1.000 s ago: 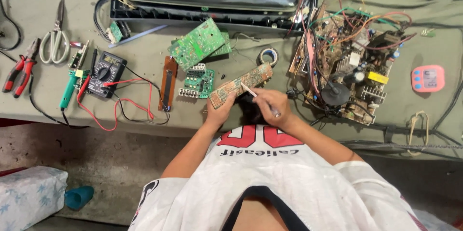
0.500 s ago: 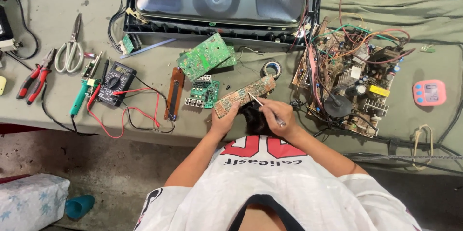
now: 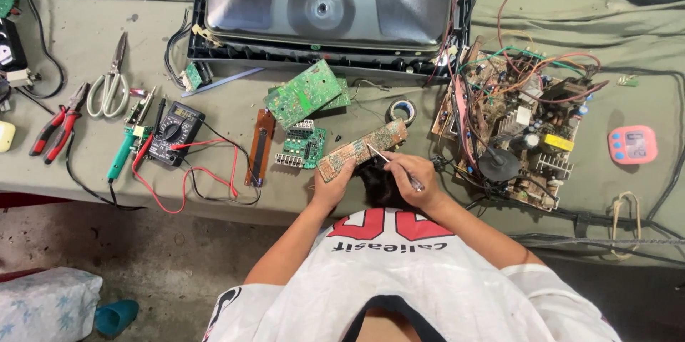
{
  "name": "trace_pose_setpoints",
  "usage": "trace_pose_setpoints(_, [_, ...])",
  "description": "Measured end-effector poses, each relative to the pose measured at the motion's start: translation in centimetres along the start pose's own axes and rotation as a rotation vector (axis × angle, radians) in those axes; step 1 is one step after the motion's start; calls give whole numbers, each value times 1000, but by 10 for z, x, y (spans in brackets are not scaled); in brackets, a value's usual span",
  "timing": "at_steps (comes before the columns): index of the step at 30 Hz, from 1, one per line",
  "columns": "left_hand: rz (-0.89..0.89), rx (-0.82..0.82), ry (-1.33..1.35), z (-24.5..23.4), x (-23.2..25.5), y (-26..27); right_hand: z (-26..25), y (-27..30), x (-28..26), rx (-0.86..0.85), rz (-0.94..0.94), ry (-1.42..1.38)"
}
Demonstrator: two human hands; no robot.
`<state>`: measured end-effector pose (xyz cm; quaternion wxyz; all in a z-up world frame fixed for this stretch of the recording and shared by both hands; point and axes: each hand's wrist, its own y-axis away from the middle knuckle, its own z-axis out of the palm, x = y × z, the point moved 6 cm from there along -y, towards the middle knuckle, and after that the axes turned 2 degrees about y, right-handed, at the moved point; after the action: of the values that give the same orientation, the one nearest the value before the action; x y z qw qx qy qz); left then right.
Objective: Cleaning the internal circuit boards and the exterior of a CRT television tube using a cloth and a small cleaning tool.
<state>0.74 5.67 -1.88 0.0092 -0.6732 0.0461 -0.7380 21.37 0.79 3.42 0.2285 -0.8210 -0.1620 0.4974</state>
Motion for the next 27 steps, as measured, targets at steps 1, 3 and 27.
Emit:
trace_pose_setpoints(1, [1,-2,-6,1,2,-2,4,5,8,4,2,-13])
trace_pose_setpoints(3, [6,-6,-12,2,3,-4,2,0,-4,10,0,-23])
trace_pose_setpoints(27, [28,-22,11,7,17,-7,-5,-16,-31,-1,-9,-35])
